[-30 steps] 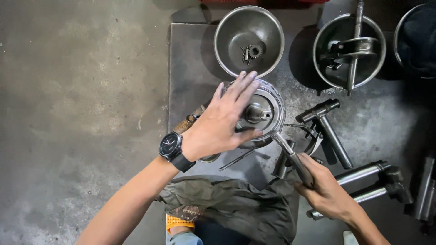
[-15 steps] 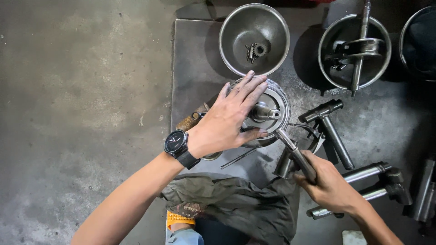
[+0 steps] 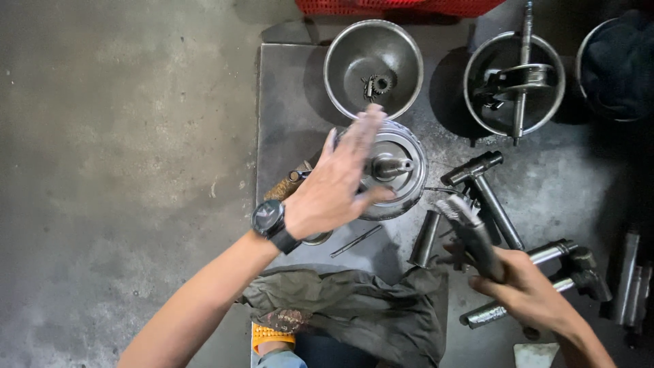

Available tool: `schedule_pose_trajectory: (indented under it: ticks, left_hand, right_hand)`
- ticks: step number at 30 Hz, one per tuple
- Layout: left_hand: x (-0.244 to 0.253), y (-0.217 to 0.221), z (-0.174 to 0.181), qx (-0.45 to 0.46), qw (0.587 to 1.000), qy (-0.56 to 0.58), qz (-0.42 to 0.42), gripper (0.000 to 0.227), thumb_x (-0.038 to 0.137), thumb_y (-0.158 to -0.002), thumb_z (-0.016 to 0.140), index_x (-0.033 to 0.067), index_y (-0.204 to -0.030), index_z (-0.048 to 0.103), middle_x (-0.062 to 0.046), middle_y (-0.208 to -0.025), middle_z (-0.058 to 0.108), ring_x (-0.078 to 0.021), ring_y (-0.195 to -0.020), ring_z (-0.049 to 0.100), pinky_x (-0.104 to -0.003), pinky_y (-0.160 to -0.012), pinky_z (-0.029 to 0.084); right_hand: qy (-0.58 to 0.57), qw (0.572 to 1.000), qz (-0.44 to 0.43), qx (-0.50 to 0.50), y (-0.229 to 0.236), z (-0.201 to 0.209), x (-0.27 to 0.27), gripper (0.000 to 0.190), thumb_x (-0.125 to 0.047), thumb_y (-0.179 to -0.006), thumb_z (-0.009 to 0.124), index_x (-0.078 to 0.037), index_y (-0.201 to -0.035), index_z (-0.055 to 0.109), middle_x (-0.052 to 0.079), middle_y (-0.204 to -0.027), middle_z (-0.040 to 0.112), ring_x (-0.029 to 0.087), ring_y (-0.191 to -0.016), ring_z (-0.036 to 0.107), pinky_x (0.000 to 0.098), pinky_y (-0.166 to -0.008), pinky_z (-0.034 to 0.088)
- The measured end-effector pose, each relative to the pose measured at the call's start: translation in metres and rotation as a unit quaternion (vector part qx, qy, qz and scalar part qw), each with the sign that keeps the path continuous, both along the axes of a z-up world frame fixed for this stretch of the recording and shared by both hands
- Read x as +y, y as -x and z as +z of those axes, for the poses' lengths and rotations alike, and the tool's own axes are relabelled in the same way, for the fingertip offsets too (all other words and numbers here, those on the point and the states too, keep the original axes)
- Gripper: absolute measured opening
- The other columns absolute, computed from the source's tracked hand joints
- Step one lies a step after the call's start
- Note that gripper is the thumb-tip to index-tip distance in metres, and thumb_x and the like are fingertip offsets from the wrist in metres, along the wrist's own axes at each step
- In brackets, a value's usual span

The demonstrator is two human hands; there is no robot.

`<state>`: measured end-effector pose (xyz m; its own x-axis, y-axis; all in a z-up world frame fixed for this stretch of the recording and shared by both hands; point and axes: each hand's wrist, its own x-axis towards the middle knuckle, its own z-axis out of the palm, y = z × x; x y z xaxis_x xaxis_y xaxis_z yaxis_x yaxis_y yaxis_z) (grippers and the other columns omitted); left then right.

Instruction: The person assembles a mechanical component by placing a cylindrical metal part into a larger housing. They use a hammer and a metal rod to tap the part into place, then use a wrench to tighten a bolt on the assembly.

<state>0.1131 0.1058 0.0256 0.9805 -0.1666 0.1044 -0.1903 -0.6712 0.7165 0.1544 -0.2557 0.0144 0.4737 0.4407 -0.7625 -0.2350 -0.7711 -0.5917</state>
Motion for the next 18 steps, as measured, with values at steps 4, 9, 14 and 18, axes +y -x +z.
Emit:
schedule_pose_trajectory:
  ticks: [4, 9, 14, 18]
  left_hand:
    - [-0.026, 0.06, 0.005, -0.128, 0.984, 0.061, 0.11, 0.077, 0.028, -0.097, 0.077, 0.003, -0.157, 0.036, -0.018, -0.162, 0.039, -0.0354, -0.145, 0.047, -0.054, -0.12, 0.039]
    - [-0.114, 0.072, 0.05, -0.106, 0.978, 0.176, -0.03, 0.063, 0.028, -0.081, 0.075, -0.0084, -0.126, 0.049, -0.028, -0.11, 0.064, -0.0441, -0.098, 0.063, -0.05, -0.086, 0.051]
    - [-0.142, 0.087, 0.01, 0.168, 0.932, 0.32, -0.025, 0.017, 0.011, -0.101, 0.065, 0.0017, -0.112, 0.057, -0.02, -0.077, 0.063, -0.0405, -0.074, 0.067, -0.045, -0.063, 0.049]
    - [-0.135, 0.09, 0.004, 0.138, 0.937, 0.319, 0.02, 0.016, 0.006, -0.098, 0.061, 0.0023, -0.113, 0.057, -0.019, -0.073, 0.061, -0.0393, -0.068, 0.066, -0.045, -0.059, 0.048]
  right_hand:
    - [0.015, 0.997, -0.075, -0.02, 0.011, -0.008, -0.054, 0.029, -0.013, -0.079, 0.081, -0.001, -0.104, 0.074, 0.009, -0.075, 0.067, 0.019, -0.07, 0.059, 0.0399, -0.065, 0.053]
    - [-0.17, 0.954, -0.24, -0.059, 0.013, 0.001, -0.05, 0.036, -0.013, -0.077, 0.077, 0.005, -0.107, 0.072, 0.013, -0.092, 0.077, 0.02, -0.083, 0.073, 0.0371, -0.076, 0.058]
    - [-0.097, 0.972, -0.145, -0.16, 0.011, 0.017, -0.057, 0.042, -0.017, -0.088, 0.076, 0.003, -0.124, 0.067, 0.016, -0.098, 0.077, 0.022, -0.087, 0.072, 0.0375, -0.077, 0.059]
    - [-0.057, 0.993, -0.064, -0.08, 0.03, 0.044, -0.049, 0.057, -0.019, -0.082, 0.072, -0.006, -0.136, 0.064, 0.009, -0.107, 0.079, 0.016, -0.094, 0.08, 0.0328, -0.083, 0.064]
